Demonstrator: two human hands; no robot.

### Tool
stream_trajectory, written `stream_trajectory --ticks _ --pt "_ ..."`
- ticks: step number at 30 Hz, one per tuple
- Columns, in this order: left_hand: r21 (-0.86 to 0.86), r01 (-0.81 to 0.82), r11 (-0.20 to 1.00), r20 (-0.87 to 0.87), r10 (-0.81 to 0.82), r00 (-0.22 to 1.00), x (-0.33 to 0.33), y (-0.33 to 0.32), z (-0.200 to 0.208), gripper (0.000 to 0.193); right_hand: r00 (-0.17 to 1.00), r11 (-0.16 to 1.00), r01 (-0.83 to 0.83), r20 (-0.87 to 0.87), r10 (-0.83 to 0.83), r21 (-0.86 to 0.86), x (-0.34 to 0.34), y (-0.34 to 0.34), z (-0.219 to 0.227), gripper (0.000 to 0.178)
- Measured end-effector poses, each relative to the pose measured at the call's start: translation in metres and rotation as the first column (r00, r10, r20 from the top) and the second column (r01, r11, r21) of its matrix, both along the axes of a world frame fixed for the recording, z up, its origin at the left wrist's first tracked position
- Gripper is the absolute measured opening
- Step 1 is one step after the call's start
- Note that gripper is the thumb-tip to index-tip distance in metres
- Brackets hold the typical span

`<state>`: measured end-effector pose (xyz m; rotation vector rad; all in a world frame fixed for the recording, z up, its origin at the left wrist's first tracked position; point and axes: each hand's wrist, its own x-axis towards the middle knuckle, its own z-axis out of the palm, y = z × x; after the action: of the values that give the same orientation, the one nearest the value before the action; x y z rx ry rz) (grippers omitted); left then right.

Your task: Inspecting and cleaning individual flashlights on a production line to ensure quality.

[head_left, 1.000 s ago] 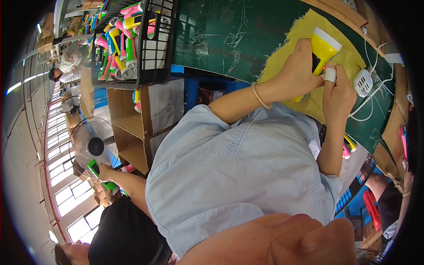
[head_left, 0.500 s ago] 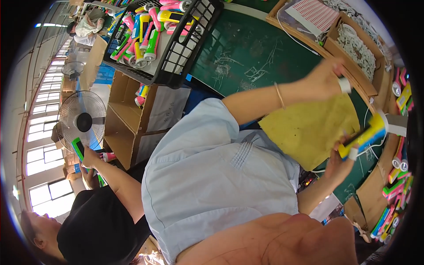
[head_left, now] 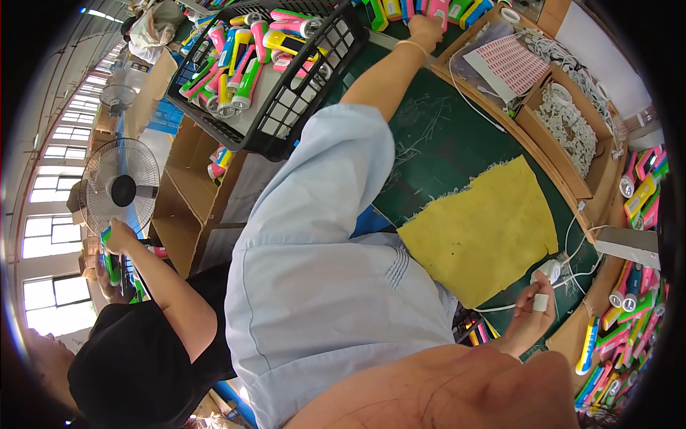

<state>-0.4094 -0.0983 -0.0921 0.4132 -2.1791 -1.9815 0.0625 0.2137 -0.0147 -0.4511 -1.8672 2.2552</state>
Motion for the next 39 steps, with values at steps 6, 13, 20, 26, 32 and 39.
stream_trajectory --ticks 6,13,20,26,32,39 --pt "0.552 0.700 0.453 -0.202 -0.742 0.639 0.306 0.074 0.055 0.024 0.963 0.965 -0.257 -0.102 0.251 -0.053 -0.062 -0.052 -0.024 0.057" --pt "0.259 0.922 0.288 -0.276 -0.892 0.357 0.394 0.075 0.043 0.054 0.961 0.783 0.193 -0.274 -0.030 0.591 -0.015 -0.081 -0.005 0.023" --pt "0.606 0.606 0.515 -0.099 -0.707 0.700 0.384 0.100 0.048 0.038 0.964 0.928 -0.247 -0.029 0.265 0.279 -0.004 -0.090 -0.046 0.041" --pt "0.700 0.565 0.436 -0.013 -0.784 0.620 0.356 0.121 0.074 0.027 0.996 0.995 -0.087 0.011 0.087 0.042 -0.004 -0.071 -0.061 0.026" --pt "0.860 0.392 0.325 0.058 -0.828 0.558 0.343 0.132 0.092 0.024 1.000 0.998 -0.011 0.008 0.010 0.059 0.003 -0.080 -0.065 0.023" --pt "0.343 0.690 0.638 -0.078 -0.712 0.698 0.324 0.141 0.058 0.027 0.999 0.997 0.017 0.049 -0.021 0.078 -0.002 -0.068 -0.039 0.032"
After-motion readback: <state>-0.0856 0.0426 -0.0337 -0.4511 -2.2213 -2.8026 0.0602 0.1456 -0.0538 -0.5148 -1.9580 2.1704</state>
